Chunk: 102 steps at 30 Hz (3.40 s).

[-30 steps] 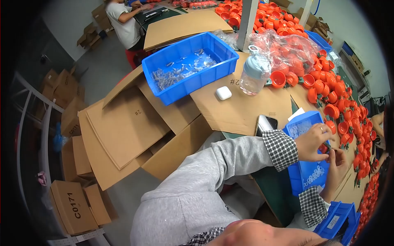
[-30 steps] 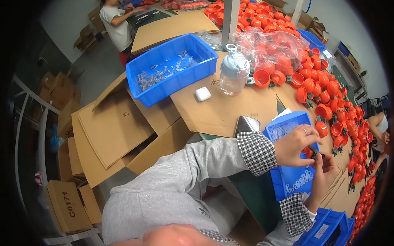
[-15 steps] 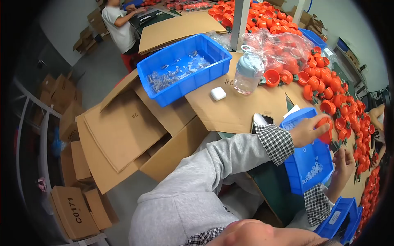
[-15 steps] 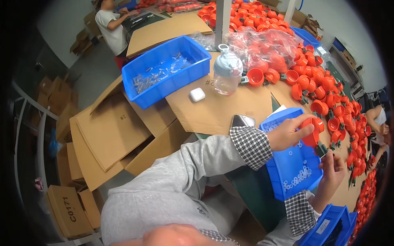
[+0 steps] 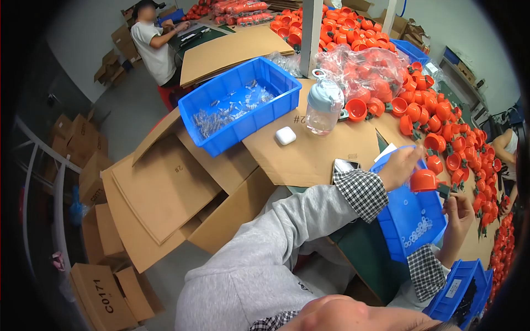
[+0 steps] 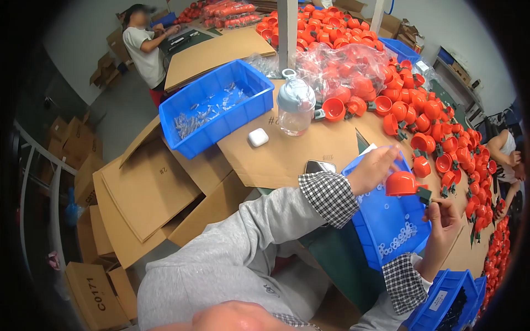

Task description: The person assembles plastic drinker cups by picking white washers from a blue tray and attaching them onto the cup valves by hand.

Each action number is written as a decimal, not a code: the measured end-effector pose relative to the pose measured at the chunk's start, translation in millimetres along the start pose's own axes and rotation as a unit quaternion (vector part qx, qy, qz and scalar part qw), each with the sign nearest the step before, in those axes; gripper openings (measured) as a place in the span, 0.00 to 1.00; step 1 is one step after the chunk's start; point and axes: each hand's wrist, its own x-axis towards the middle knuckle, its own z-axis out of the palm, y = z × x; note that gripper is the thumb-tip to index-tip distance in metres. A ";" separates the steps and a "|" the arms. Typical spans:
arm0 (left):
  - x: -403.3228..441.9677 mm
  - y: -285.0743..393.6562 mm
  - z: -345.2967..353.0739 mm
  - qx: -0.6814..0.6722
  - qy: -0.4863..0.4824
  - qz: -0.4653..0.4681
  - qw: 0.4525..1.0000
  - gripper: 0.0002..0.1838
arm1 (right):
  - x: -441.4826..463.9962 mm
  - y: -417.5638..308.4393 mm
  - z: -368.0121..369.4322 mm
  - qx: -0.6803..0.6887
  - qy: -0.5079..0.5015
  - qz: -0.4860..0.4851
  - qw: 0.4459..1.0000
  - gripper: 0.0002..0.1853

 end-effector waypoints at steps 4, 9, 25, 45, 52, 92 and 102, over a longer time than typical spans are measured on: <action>-10.9 9.0 9.0 0.042 -0.073 -0.026 0.996 0.29 | -1.5 -10.0 5.2 -0.060 -0.029 -0.010 0.998 0.07; -1.9 -11.8 9.7 0.016 -0.026 0.020 0.999 0.27 | 0.6 -7.7 1.2 -0.045 -0.045 0.032 0.998 0.09; -10.0 2.4 8.6 -0.001 -0.063 -0.044 0.997 0.39 | 4.0 4.5 -4.2 0.082 -0.071 0.076 0.991 0.10; -12.9 12.5 14.0 0.082 -0.096 -0.070 0.989 0.30 | 6.6 9.4 -11.1 0.086 -0.079 0.036 0.992 0.09; -17.0 10.2 16.9 0.126 -0.045 0.046 0.990 0.19 | 5.2 11.2 -13.2 0.042 -0.091 0.077 0.992 0.08; -3.3 24.3 16.5 -0.045 -0.083 -0.123 0.988 0.33 | 2.0 18.7 6.8 0.034 0.053 -0.122 0.991 0.10; -8.8 19.7 16.6 0.037 -0.059 0.010 0.998 0.27 | 13.9 39.6 -3.8 0.302 -0.008 0.093 0.949 0.09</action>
